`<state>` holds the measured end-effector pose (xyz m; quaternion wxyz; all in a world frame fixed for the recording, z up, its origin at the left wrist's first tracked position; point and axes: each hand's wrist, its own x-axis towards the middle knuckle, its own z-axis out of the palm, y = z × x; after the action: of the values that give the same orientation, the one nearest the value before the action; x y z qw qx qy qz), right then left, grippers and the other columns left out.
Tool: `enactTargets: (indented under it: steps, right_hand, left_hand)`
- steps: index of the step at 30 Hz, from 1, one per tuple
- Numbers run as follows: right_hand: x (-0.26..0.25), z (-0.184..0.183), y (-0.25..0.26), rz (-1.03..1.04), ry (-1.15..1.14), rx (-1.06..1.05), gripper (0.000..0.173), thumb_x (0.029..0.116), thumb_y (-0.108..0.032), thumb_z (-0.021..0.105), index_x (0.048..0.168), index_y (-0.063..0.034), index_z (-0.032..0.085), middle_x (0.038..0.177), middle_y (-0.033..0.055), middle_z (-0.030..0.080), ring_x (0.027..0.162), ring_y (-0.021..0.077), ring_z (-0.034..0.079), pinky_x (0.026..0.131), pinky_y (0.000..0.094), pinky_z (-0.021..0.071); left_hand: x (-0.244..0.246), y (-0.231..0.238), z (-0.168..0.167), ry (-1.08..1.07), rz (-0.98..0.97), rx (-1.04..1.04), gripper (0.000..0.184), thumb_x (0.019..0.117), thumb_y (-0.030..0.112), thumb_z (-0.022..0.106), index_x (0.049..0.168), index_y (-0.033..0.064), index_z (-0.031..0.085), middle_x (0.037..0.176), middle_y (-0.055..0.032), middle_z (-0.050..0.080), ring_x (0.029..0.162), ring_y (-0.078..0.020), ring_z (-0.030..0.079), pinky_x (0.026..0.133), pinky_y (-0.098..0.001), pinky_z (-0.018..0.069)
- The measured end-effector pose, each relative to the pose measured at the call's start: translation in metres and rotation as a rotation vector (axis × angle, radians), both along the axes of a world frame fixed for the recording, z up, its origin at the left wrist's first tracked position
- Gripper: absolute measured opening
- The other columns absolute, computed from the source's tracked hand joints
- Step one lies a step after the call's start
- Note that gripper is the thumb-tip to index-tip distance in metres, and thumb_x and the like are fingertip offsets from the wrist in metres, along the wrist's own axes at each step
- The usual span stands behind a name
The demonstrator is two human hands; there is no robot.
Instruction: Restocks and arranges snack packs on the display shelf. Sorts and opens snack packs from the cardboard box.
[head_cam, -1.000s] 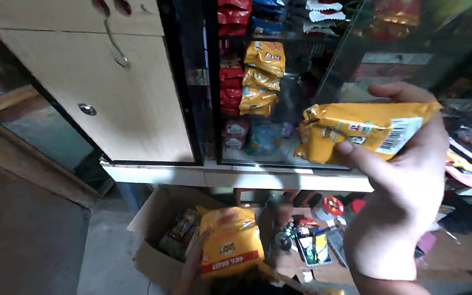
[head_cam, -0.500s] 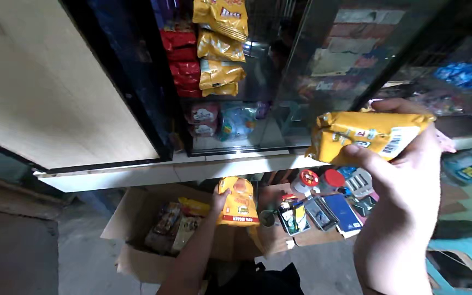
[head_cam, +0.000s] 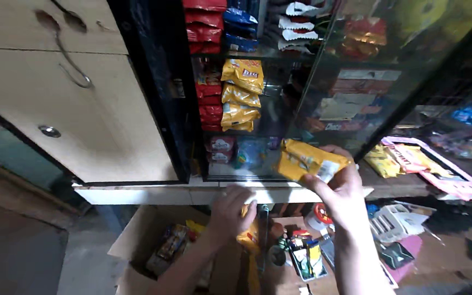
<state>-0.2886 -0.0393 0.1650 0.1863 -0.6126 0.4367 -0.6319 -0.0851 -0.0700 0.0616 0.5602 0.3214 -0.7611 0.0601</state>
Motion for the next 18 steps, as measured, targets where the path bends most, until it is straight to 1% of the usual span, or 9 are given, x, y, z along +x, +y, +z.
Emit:
enactTargets:
  steps: [3, 5, 7, 9, 11, 13, 14, 16, 18]
  right_hand:
    - [0.025, 0.015, -0.015, -0.006, -0.036, -0.248, 0.062, 0.0806, -0.014, 0.076, 0.132, 0.0043, 0.047, 0.115, -0.0063, 0.065, 0.1, -0.006, 0.064, 0.085, 0.0172, 0.0577]
    - [0.044, 0.033, -0.025, -0.014, -0.046, -0.415, 0.071, 0.0821, -0.012, 0.078, 0.138, 0.0061, 0.039, 0.121, -0.0028, 0.061, 0.105, -0.0015, 0.064, 0.09, 0.0218, 0.058]
    - [0.062, 0.05, -0.036, -0.023, -0.026, -0.582, 0.072, 0.0841, -0.01, 0.078, 0.139, -0.0004, 0.033, 0.122, -0.0049, 0.06, 0.106, 0.0, 0.065, 0.092, 0.0242, 0.0585]
    - [0.077, 0.065, -0.05, -0.054, 0.045, -0.765, 0.056, 0.086, -0.006, 0.077, 0.131, 0.002, 0.044, 0.119, 0.0014, 0.062, 0.109, 0.003, 0.064, 0.094, 0.0234, 0.0567]
    - [0.087, 0.075, -0.068, -0.11, 0.092, -0.907, 0.034, 0.0837, -0.001, 0.075, 0.114, 0.0065, 0.061, 0.105, 0.0133, 0.063, 0.099, 0.0113, 0.065, 0.086, 0.0233, 0.0563]
    - [0.093, 0.084, -0.079, -0.1, 0.11, -0.962, 0.031, 0.0834, 0.001, 0.072, 0.11, 0.0053, 0.058, 0.101, 0.0155, 0.061, 0.096, 0.0133, 0.065, 0.084, 0.0237, 0.0572]
    - [0.095, 0.088, -0.081, -0.061, 0.113, -0.973, 0.037, 0.0845, 0.001, 0.072, 0.117, 0.0027, 0.053, 0.106, 0.0139, 0.06, 0.1, 0.012, 0.065, 0.086, 0.0241, 0.0573]
    - [0.1, 0.096, -0.083, -0.008, 0.135, -0.993, 0.049, 0.0865, -0.002, 0.072, 0.13, -0.0007, 0.048, 0.109, 0.0123, 0.057, 0.1, 0.01, 0.062, 0.086, 0.0225, 0.0554]
    - [0.11, 0.1, -0.084, -0.001, 0.183, -0.984, 0.052, 0.0854, -0.002, 0.071, 0.135, 0.0036, 0.055, 0.104, 0.0173, 0.053, 0.093, 0.0143, 0.057, 0.078, 0.021, 0.0516]
  left_hand:
    - [0.008, -0.021, 0.078, -0.01, 0.161, -0.169, 0.032, 0.0945, 0.024, 0.063, 0.113, -0.001, 0.071, 0.124, -0.0223, 0.067, 0.123, -0.0357, 0.061, 0.11, -0.0512, 0.0426]
    - [0.002, -0.036, 0.113, -0.041, 0.261, -0.156, 0.052, 0.0914, 0.026, 0.067, 0.132, -0.0053, 0.06, 0.145, -0.0261, 0.053, 0.139, -0.0432, 0.046, 0.115, -0.0609, 0.0315]
    - [-0.01, -0.048, 0.131, -0.082, 0.349, -0.119, 0.069, 0.0912, 0.036, 0.067, 0.144, -0.0045, 0.05, 0.157, -0.0237, 0.04, 0.148, -0.0449, 0.032, 0.115, -0.0671, 0.0215]
    - [-0.017, -0.055, 0.138, -0.091, 0.373, -0.066, 0.071, 0.0885, 0.045, 0.07, 0.14, -0.003, 0.056, 0.16, -0.0204, 0.039, 0.152, -0.045, 0.025, 0.113, -0.0736, 0.0133]
    - [-0.019, -0.061, 0.142, -0.111, 0.377, 0.029, 0.07, 0.0856, 0.046, 0.072, 0.138, 0.0003, 0.059, 0.159, -0.0187, 0.042, 0.154, -0.0444, 0.019, 0.112, -0.0787, 0.0038]
    - [-0.019, -0.061, 0.146, -0.146, 0.391, 0.067, 0.067, 0.0858, 0.042, 0.072, 0.139, 0.0038, 0.059, 0.155, -0.0196, 0.046, 0.153, -0.0469, 0.021, 0.11, -0.0815, 0.0027]
    - [-0.02, -0.06, 0.148, -0.16, 0.381, 0.077, 0.065, 0.0861, 0.039, 0.074, 0.14, 0.0055, 0.059, 0.153, -0.0198, 0.048, 0.151, -0.0477, 0.023, 0.109, -0.0821, 0.0019]
    - [-0.026, -0.074, 0.142, -0.198, 0.434, 0.03, 0.058, 0.0898, 0.036, 0.069, 0.14, 0.0084, 0.06, 0.147, -0.0183, 0.055, 0.144, -0.0474, 0.038, 0.105, -0.0851, 0.005]
    - [-0.036, -0.108, 0.119, -0.125, 0.52, -0.082, 0.058, 0.0894, 0.042, 0.065, 0.139, 0.0115, 0.06, 0.143, -0.0172, 0.058, 0.14, -0.0429, 0.046, 0.105, -0.0857, 0.0072]
